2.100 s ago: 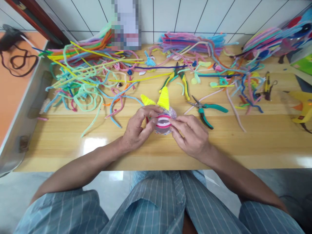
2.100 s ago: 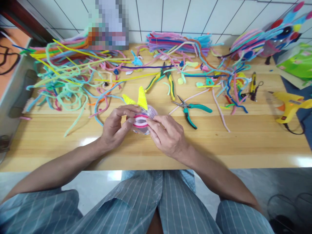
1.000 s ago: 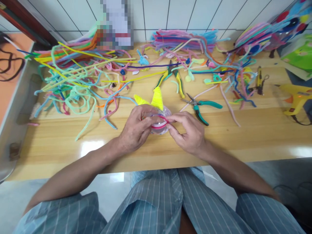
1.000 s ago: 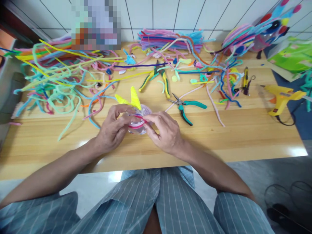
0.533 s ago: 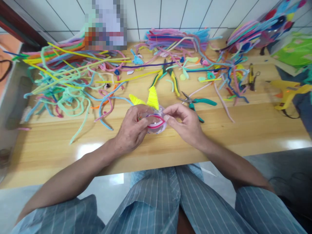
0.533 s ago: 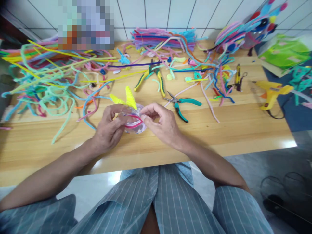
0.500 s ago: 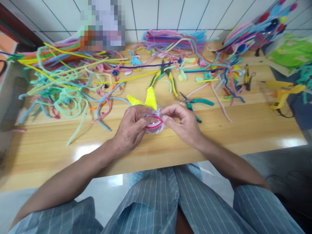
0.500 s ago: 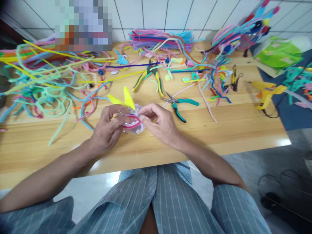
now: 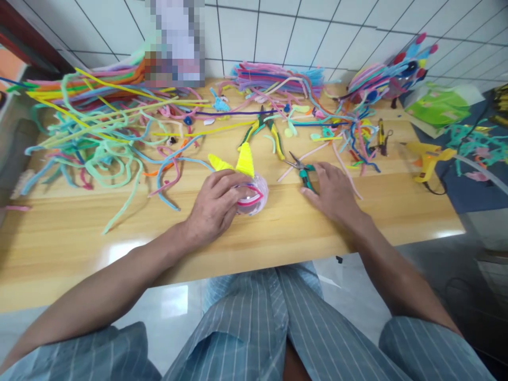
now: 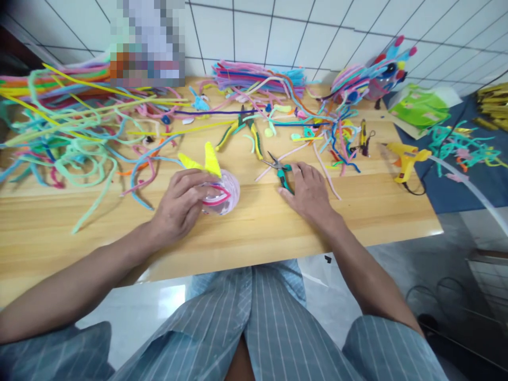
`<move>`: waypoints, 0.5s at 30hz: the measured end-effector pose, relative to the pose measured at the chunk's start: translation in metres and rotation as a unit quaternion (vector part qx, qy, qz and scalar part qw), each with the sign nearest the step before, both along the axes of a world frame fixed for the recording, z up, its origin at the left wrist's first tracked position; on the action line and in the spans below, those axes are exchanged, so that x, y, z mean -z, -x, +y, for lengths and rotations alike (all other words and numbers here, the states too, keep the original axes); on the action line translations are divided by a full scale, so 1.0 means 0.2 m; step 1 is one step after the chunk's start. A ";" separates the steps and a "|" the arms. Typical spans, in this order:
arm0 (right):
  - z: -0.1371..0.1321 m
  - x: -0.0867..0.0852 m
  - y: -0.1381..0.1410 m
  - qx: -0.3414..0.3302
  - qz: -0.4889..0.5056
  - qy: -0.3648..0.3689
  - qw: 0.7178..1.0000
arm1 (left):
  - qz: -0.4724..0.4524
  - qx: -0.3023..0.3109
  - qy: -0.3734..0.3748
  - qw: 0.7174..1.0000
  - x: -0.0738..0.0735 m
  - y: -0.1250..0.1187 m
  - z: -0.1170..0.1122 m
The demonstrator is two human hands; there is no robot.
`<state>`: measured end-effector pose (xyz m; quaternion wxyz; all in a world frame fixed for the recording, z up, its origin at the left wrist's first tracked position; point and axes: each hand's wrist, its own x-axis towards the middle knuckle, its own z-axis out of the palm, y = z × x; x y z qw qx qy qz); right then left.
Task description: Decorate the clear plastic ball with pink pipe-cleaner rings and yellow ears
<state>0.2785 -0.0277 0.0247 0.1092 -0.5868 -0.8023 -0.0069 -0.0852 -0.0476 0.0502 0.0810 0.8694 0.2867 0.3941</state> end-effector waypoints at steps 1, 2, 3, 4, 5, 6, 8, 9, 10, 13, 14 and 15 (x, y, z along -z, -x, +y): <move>-0.01 0.03 0.00 0.006 -0.004 -0.006 1.000 | -0.002 0.000 0.000 1.000 0.00 0.00 0.00; -0.01 0.05 0.01 0.011 -0.007 -0.014 1.000 | -0.006 0.001 -0.002 1.000 0.00 0.00 0.00; -0.01 0.06 0.01 0.014 -0.007 -0.022 1.000 | -0.009 0.002 -0.005 1.000 0.00 0.00 0.01; -0.01 0.07 0.02 0.015 -0.006 -0.029 0.999 | -0.011 0.002 -0.008 1.000 0.00 0.00 0.01; -0.01 0.07 0.02 0.014 0.001 -0.036 0.999 | -0.012 0.001 -0.011 1.000 0.00 0.00 0.01; -0.01 0.07 0.02 0.010 0.014 -0.044 0.999 | -0.010 0.000 -0.012 1.000 0.00 0.00 0.01; -0.03 0.04 0.01 -0.008 0.060 -0.055 0.997 | -0.005 0.000 -0.011 1.000 0.00 0.00 0.01; -0.04 0.03 0.01 -0.019 0.088 -0.059 0.994 | -0.005 0.000 -0.010 1.000 0.00 0.00 0.01; -0.06 0.01 0.01 -0.030 0.113 -0.065 0.991 | -0.006 0.001 -0.009 1.000 0.00 0.01 0.01; -0.12 -0.05 0.04 -0.061 0.161 -0.088 0.981 | -0.011 -0.002 -0.001 1.000 0.00 0.01 0.00; -0.13 -0.06 0.05 -0.072 0.169 -0.091 0.979 | -0.012 -0.004 0.002 1.000 0.00 0.01 0.00; -0.14 -0.08 0.06 -0.086 0.176 -0.089 0.977 | -0.012 -0.006 0.004 1.000 0.00 0.01 0.00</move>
